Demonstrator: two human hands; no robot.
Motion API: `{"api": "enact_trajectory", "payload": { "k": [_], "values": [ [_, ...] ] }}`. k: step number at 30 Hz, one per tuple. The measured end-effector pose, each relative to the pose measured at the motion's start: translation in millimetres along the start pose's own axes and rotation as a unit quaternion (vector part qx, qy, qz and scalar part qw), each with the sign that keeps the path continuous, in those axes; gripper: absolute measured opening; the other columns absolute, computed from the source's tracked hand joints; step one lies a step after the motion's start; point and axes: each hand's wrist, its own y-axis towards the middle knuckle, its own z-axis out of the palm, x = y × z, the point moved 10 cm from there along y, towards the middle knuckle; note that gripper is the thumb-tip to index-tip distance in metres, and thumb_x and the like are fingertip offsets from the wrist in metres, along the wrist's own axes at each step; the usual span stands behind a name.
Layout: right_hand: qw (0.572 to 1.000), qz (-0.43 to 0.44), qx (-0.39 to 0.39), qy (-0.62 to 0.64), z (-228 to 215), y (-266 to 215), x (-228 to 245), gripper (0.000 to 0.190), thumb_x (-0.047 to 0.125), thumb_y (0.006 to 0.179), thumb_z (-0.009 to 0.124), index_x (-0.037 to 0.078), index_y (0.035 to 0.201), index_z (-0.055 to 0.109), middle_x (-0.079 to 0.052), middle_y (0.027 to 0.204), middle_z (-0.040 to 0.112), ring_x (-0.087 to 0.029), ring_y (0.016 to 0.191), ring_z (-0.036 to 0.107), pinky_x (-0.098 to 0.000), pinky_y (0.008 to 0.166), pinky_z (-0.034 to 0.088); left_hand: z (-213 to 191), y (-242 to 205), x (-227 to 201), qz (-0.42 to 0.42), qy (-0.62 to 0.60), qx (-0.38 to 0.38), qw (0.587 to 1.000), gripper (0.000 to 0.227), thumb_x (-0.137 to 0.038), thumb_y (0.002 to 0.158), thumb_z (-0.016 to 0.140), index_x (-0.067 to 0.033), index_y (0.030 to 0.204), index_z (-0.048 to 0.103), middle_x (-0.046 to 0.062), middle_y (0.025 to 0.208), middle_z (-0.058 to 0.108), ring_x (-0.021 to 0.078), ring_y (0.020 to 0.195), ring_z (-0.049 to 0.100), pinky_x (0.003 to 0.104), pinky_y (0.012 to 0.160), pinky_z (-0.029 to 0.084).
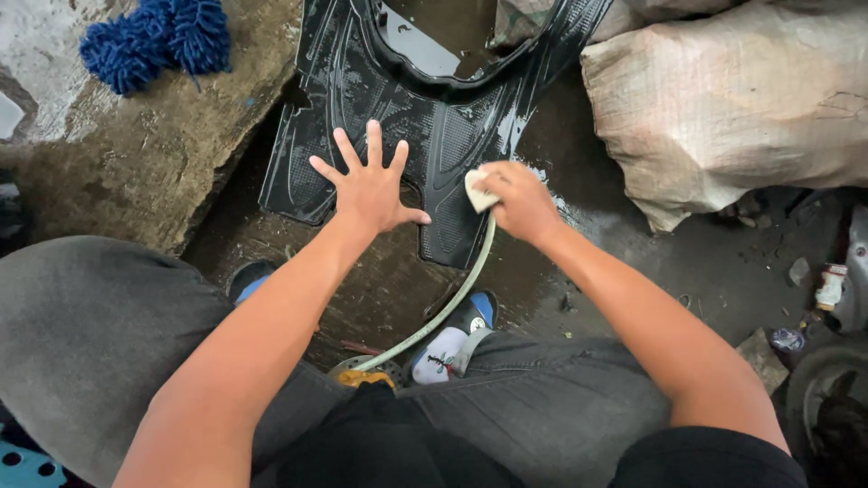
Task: The person scrubs a black plastic car part with a cloth, dipping it into a bucket of water. They wipe the surface thoroughly, turning the part over to clean different sides.
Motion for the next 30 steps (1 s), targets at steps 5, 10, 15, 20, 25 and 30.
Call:
{"api": "enact_trajectory", "payload": {
  "k": [5,10,15,20,25,30],
  "values": [
    [1.000,0.015,-0.001,-0.004,-11.5,-4.6,12.9,0.040,0.004,0.072,0.067,0.019,0.108,0.071,-0.008,0.127,0.066,-0.035,0.106,0.065,-0.0451,0.094,0.052,2.7,1.5,1.6,0.004,0.001,-0.011,1.000,0.127,-0.082,0.064,0.075,-0.0254,0.166,0.024,0.018,0.173,-0.001,0.0624,0.149,-0.005,0.093,0.098,0.007],
    [0.997,0.032,0.063,0.038,2.6,-21.8,49.3,0.028,0.003,0.075,0.065,0.017,0.099,0.071,-0.011,0.128,0.067,-0.034,0.107,0.065,-0.0420,0.097,0.050,0.4,0.0,2.6,0.008,0.006,-0.018,1.000,0.123,-0.079,0.068,0.075,-0.0241,0.166,0.024,0.019,0.172,0.001,0.0631,0.148,-0.004,0.094,0.098,0.007],
    [0.997,-0.017,0.048,0.051,3.2,-38.2,97.7,0.034,0.002,0.067,0.069,0.017,0.097,0.068,-0.010,0.125,0.069,-0.037,0.106,0.067,-0.0470,0.091,0.054,5.2,-0.3,3.3,0.012,0.002,-0.002,1.000,0.126,-0.084,0.067,0.073,-0.0238,0.166,0.022,0.020,0.172,-0.002,0.0629,0.147,-0.007,0.094,0.097,0.006],
    [0.995,-0.037,0.077,0.056,20.1,-47.0,126.1,0.036,0.003,0.067,0.071,0.017,0.100,0.068,-0.011,0.125,0.068,-0.037,0.108,0.066,-0.0480,0.093,0.053,7.3,-2.1,5.6,0.011,0.004,-0.013,1.000,0.125,-0.081,0.067,0.075,-0.0258,0.166,0.023,0.018,0.172,-0.002,0.0622,0.148,-0.006,0.093,0.099,0.006],
    [0.986,-0.069,0.113,0.100,38.8,-48.4,155.1,0.047,0.004,0.064,0.071,0.017,0.109,0.068,-0.012,0.132,0.066,-0.038,0.112,0.064,-0.0509,0.095,0.052,6.2,-1.5,6.0,0.020,0.002,-0.028,0.999,0.125,-0.079,0.066,0.077,-0.0252,0.165,0.023,0.020,0.172,-0.003,0.0640,0.147,-0.006,0.094,0.097,0.004],
    [0.985,-0.088,0.080,0.127,25.8,-35.8,169.9,0.045,0.000,0.071,0.065,0.018,0.112,0.071,-0.011,0.134,0.065,-0.038,0.111,0.064,-0.0497,0.094,0.053,1.1,-8.1,6.5,0.005,0.004,-0.032,0.999,0.123,-0.079,0.065,0.078,-0.0288,0.164,0.025,0.016,0.174,0.001,0.0605,0.150,-0.005,0.091,0.101,0.005]
  ]
}}
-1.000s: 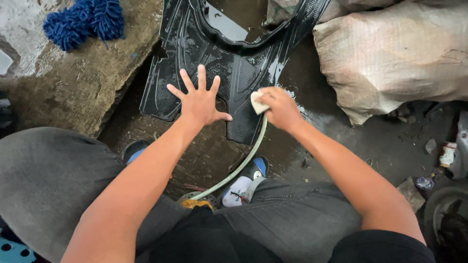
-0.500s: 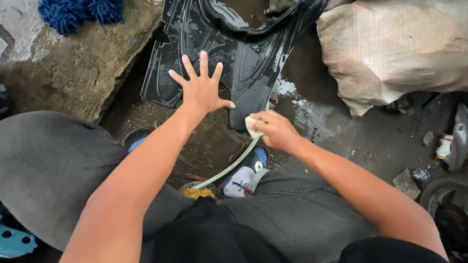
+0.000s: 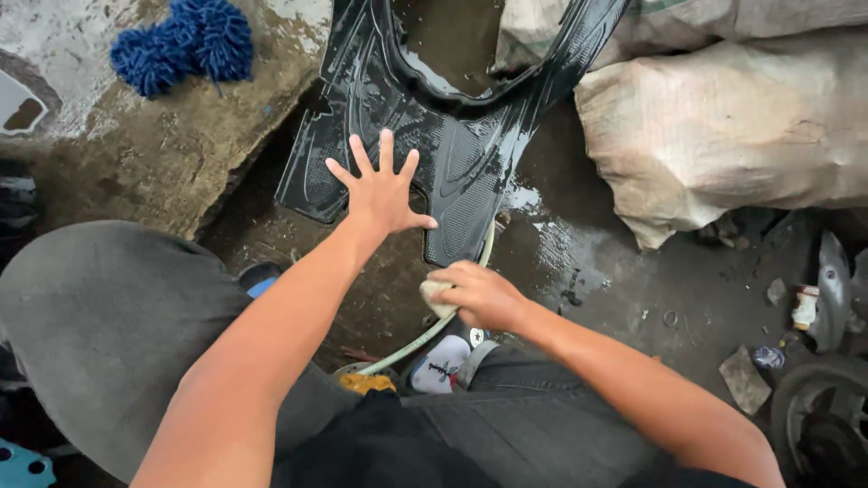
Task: The person scrubs a black plastic car part with a cloth, dipping it into a bucket of water. They wipe the surface thoroughly, turning the part over to clean different sides.
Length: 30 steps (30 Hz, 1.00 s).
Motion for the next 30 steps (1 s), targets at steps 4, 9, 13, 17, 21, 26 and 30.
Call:
{"api": "enact_trajectory", "payload": {
  "k": [4,9,13,17,21,26,30],
  "values": [
    [1.000,0.019,-0.003,-0.010,-6.7,-35.6,-57.6,0.046,-0.002,0.066,0.064,0.017,0.107,0.073,-0.013,0.131,0.066,-0.039,0.109,0.064,-0.0510,0.093,0.052,4.2,3.5,-0.3,0.009,-0.010,0.019,1.000,0.124,-0.081,0.066,0.076,-0.0272,0.165,0.022,0.017,0.173,-0.003,0.0618,0.148,-0.008,0.092,0.100,0.005],
    [0.990,0.073,0.000,-0.124,-60.9,-67.2,-98.4,0.034,0.006,0.068,0.072,0.022,0.098,0.075,-0.005,0.121,0.070,-0.032,0.105,0.066,-0.0428,0.092,0.053,2.5,3.9,0.4,0.004,0.001,0.010,1.000,0.125,-0.081,0.066,0.075,-0.0274,0.166,0.022,0.017,0.173,-0.002,0.0621,0.149,-0.005,0.091,0.100,0.007],
    [0.994,0.059,-0.020,-0.088,-44.8,-49.8,-78.2,0.036,0.010,0.066,0.072,0.024,0.100,0.075,-0.006,0.125,0.068,-0.033,0.108,0.065,-0.0444,0.094,0.052,7.8,4.4,-0.2,0.002,0.004,0.021,1.000,0.123,-0.082,0.067,0.074,-0.0286,0.165,0.022,0.017,0.173,-0.002,0.0622,0.149,-0.007,0.093,0.099,0.003],
    [0.998,0.012,0.007,-0.054,-4.1,-10.9,-53.2,0.048,0.002,0.064,0.072,0.018,0.109,0.071,-0.013,0.131,0.064,-0.038,0.112,0.062,-0.0496,0.095,0.052,8.3,6.5,0.2,-0.001,0.007,0.023,1.000,0.123,-0.081,0.067,0.074,-0.0301,0.166,0.020,0.015,0.173,-0.004,0.0616,0.149,-0.009,0.093,0.100,0.003],
    [0.999,-0.001,0.005,-0.035,2.8,-4.6,-49.5,0.057,0.001,0.067,0.071,0.022,0.120,0.070,-0.008,0.139,0.061,-0.037,0.115,0.061,-0.0488,0.094,0.052,7.2,3.9,-0.5,0.003,0.002,0.026,1.000,0.123,-0.081,0.069,0.073,-0.0293,0.166,0.019,0.016,0.173,-0.004,0.0619,0.148,-0.010,0.092,0.100,0.003],
    [0.998,-0.018,0.057,-0.028,-23.1,-26.1,-49.9,0.046,0.005,0.062,0.071,0.023,0.104,0.073,-0.004,0.125,0.068,-0.033,0.104,0.063,-0.0462,0.087,0.053,6.4,3.5,-0.6,0.010,-0.006,0.030,0.999,0.123,-0.081,0.069,0.073,-0.0276,0.166,0.019,0.017,0.173,-0.005,0.0624,0.148,-0.010,0.093,0.100,0.002],
    [0.997,0.011,0.062,-0.046,-34.6,-34.3,-71.3,0.045,0.009,0.070,0.069,0.028,0.110,0.075,-0.001,0.123,0.070,-0.027,0.105,0.065,-0.0392,0.085,0.053,9.5,7.1,-0.8,0.023,-0.015,0.031,0.999,0.123,-0.081,0.071,0.073,-0.0250,0.166,0.018,0.019,0.172,-0.007,0.0642,0.146,-0.012,0.094,0.097,0.002]
  ]
}}
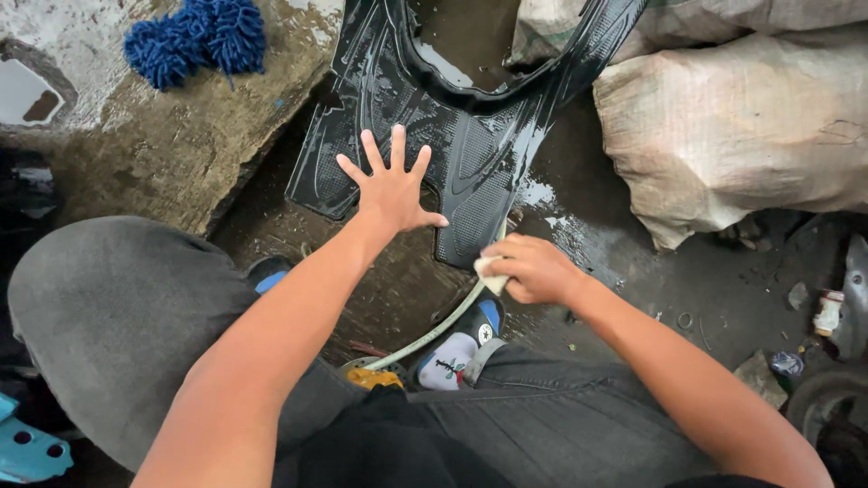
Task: The person scrubs a black plastic car part with a cloth, dipping it into a bucket of water. They wipe the surface thoroughly, turning the part over to clean different sides.
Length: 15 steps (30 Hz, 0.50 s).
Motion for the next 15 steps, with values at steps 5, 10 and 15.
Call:
{"api": "enact_trajectory", "payload": {
  "k": [5,10,15],
  "values": [
    [0.999,-0.037,-0.018,-0.026,12.4,33.8,23.0,0.064,0.007,0.074,0.069,0.027,0.134,0.067,-0.010,0.136,0.063,-0.034,0.112,0.063,-0.0446,0.089,0.053,5.8,3.5,3.1,-0.014,-0.004,0.003,1.000,0.139,-0.087,0.058,0.076,-0.0279,0.167,0.013,0.017,0.172,-0.010,0.0613,0.148,-0.013,0.093,0.099,0.001],
    [0.988,-0.124,-0.083,-0.039,2.5,23.0,8.8,0.035,0.014,0.095,0.053,0.026,0.122,0.071,-0.008,0.131,0.065,-0.033,0.105,0.063,-0.0398,0.078,0.053,-6.1,-4.8,-5.5,-0.012,0.017,0.005,1.000,0.135,-0.082,0.063,0.077,-0.0257,0.167,0.012,0.020,0.172,-0.007,0.0627,0.148,-0.010,0.093,0.099,0.001],
    [0.995,-0.030,-0.069,-0.068,-21.1,9.8,-61.6,0.065,0.000,0.071,0.058,0.032,0.127,0.071,-0.003,0.132,0.064,-0.034,0.107,0.062,-0.0409,0.080,0.057,-9.8,-4.7,-7.3,-0.034,0.025,0.025,0.999,0.133,-0.078,0.066,0.079,-0.0265,0.166,0.008,0.016,0.173,-0.007,0.0606,0.150,-0.007,0.093,0.099,0.003]
  ]
}}
